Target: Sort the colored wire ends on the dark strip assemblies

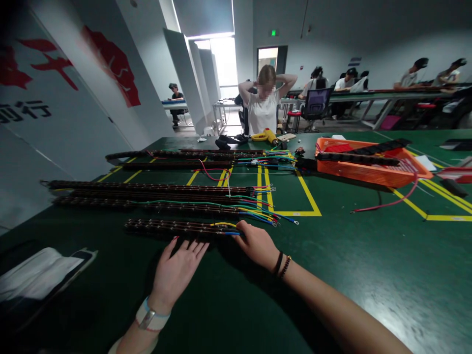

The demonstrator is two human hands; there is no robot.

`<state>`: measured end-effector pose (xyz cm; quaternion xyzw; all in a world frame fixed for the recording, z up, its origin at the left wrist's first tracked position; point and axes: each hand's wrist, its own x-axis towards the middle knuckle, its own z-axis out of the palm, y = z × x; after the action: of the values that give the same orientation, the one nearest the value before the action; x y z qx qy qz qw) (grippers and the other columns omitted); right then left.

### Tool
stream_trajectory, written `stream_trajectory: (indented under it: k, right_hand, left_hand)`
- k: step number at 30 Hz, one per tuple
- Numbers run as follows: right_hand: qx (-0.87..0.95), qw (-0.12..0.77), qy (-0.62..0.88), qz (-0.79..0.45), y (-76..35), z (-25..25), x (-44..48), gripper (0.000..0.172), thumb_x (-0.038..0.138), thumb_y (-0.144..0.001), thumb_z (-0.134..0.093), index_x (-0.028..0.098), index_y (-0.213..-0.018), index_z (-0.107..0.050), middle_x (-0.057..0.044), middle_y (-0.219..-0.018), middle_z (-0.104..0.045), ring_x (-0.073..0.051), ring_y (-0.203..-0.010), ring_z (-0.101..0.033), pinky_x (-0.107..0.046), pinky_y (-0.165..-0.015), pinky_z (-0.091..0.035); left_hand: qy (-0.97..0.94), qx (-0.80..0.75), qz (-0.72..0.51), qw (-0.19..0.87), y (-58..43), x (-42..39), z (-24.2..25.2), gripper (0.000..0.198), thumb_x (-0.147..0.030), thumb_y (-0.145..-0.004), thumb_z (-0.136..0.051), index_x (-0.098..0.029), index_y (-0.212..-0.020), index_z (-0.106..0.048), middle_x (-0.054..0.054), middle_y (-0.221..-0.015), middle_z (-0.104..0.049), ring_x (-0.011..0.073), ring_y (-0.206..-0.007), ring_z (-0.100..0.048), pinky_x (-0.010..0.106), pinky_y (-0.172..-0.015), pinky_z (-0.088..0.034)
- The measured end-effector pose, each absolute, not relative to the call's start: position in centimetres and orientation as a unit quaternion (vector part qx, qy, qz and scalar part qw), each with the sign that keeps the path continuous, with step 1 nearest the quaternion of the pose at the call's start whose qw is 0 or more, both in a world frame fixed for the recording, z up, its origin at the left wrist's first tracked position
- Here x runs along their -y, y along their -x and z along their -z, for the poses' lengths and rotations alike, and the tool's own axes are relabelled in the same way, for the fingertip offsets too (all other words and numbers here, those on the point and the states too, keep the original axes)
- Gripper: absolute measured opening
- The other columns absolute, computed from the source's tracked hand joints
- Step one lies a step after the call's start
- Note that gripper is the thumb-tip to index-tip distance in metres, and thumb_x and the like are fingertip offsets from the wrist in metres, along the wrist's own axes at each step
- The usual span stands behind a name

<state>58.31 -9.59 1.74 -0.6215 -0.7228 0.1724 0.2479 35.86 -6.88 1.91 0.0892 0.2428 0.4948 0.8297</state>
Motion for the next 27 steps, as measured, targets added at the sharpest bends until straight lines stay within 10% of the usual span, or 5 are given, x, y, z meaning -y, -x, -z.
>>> stream_trajectory:
  k: [16,27]
  right_hand:
    - [0.695,0.265,0.548,-0.382,-62.9,1.3,8.3,0.035,0.048,-0.077,-0.06,0.015,-0.089,-0.061,0.001,-0.072,-0.057,-0.011,-0.062,-0.048,-0.021,-0.054,-0.036]
    - [0.69,0.255,0.561,-0.38,-64.0,1.9,8.1,0.043,0.052,-0.082,-0.051,0.013,-0.087,-0.067,-0.003,-0.074,-0.065,-0.013,-0.064,-0.053,-0.023,-0.058,-0.039]
  left_hand:
    - [-0.04,-0.398,-0.402,0.824,-36.7,8.8,-3.5,0.054,-0.017,-0.083,-0.044,-0.007,-0.134,-0.032,0.023,-0.134,-0.044,0.0307,-0.121,-0.049,0.041,-0.09,-0.051]
    - [-0.141,-0.33,-0.178,0.916,-41.9,11.2,-2.3,0.037,-0.017,-0.084,-0.047,-0.001,-0.117,-0.049,0.023,-0.13,-0.049,0.0281,-0.119,-0.05,0.04,-0.107,-0.034]
